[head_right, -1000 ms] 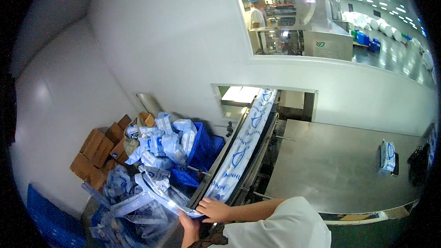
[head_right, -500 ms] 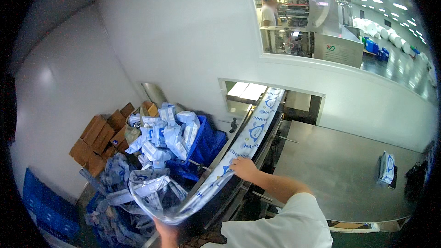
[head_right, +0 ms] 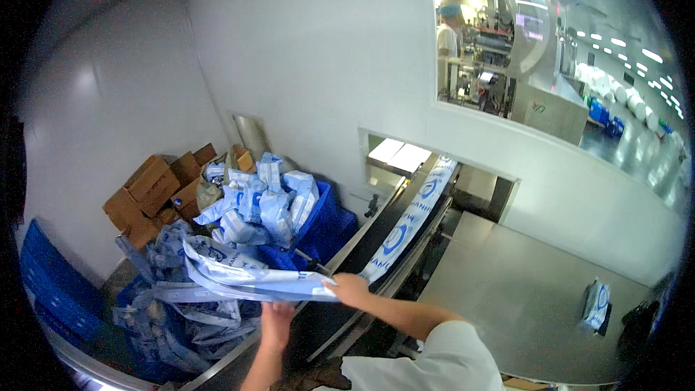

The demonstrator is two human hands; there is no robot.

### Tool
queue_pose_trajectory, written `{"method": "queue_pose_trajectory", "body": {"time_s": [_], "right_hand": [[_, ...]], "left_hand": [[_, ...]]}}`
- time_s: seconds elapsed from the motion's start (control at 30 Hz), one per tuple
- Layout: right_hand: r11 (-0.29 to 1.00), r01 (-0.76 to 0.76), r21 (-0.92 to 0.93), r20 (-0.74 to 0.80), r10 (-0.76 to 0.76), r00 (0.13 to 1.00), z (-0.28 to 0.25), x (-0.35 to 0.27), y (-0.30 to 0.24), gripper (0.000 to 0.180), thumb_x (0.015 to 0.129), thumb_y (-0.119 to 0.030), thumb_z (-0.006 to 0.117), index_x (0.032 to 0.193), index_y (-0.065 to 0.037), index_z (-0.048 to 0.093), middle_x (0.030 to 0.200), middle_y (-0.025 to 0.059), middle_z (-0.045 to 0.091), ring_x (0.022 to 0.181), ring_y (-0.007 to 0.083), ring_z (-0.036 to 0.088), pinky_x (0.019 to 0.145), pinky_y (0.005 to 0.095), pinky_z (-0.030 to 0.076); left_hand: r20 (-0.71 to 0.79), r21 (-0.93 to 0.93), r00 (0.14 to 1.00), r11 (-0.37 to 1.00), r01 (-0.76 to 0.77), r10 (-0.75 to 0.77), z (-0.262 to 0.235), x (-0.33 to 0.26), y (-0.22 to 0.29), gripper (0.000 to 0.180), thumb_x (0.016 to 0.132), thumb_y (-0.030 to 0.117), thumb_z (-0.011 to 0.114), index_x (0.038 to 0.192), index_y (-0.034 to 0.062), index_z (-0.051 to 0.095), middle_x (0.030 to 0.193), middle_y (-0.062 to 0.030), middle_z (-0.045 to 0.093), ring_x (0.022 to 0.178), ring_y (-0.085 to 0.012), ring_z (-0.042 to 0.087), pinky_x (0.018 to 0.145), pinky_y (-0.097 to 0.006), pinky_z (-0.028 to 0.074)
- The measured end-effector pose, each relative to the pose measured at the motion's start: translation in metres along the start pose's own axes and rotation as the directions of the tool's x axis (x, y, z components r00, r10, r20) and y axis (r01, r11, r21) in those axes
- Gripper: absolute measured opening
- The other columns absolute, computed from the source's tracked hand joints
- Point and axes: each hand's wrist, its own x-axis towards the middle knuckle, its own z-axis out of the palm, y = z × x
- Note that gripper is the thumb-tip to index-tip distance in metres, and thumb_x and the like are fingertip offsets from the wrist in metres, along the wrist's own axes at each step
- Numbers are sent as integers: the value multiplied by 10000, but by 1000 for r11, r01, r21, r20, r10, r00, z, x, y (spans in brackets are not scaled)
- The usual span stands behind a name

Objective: The person handles lengths of blue and white printed plastic packaging material, straightening them and placing them onto a moving conveyor belt.

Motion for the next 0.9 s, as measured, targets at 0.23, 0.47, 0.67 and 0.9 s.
{"method": "queue_pose_trajectory", "body": {"time_s": [0.23, 0.47, 0.67, 0.9], "right_hand": [[993, 73, 93, 78, -80, 994, 21, -23, -28, 511, 848, -522, 384, 755, -66, 596, 769, 142, 604, 752, 343, 583, 631, 431, 439], [915, 387, 115, -51, -384, 922, 27, -62, -58, 406, 829, -421, 502, 826, -16, 530, 808, 161, 567, 763, 338, 557, 640, 409, 436], [732, 677, -82, 96, -670, 736, -11, -68, -54, 378, 713, -269, 642, 1015, -61, 549, 923, 117, 540, 912, 287, 498, 788, 420, 394], [815, 430, -389, -257, -544, 799, -56, -36, 64, 318, 538, -48, 647, 841, -67, 554, 865, 101, 513, 849, 322, 478, 735, 430, 377]], "left_hand": [[-76, 246, 965, 943, -224, 250, 19, 7, -51, 379, 867, 192, 550, 1143, -52, 459, 1129, -137, 507, 1027, -209, 478, 933, -327, 345], [-275, 42, 943, 983, -181, 185, -19, 4, -54, 478, 902, 307, 475, 1220, -33, 369, 1140, -136, 488, 1004, -223, 491, 893, -345, 378], [-407, -58, 902, 982, -181, 142, -44, -22, -30, 561, 892, 319, 497, 1292, -20, 296, 1252, -118, 412, 1120, -217, 413, 976, -341, 308], [-449, -27, 872, 972, -234, 197, -33, -39, 6, 566, 875, 330, 527, 1274, -26, 341, 1216, -86, 454, 1105, -189, 423, 966, -317, 311]]}}
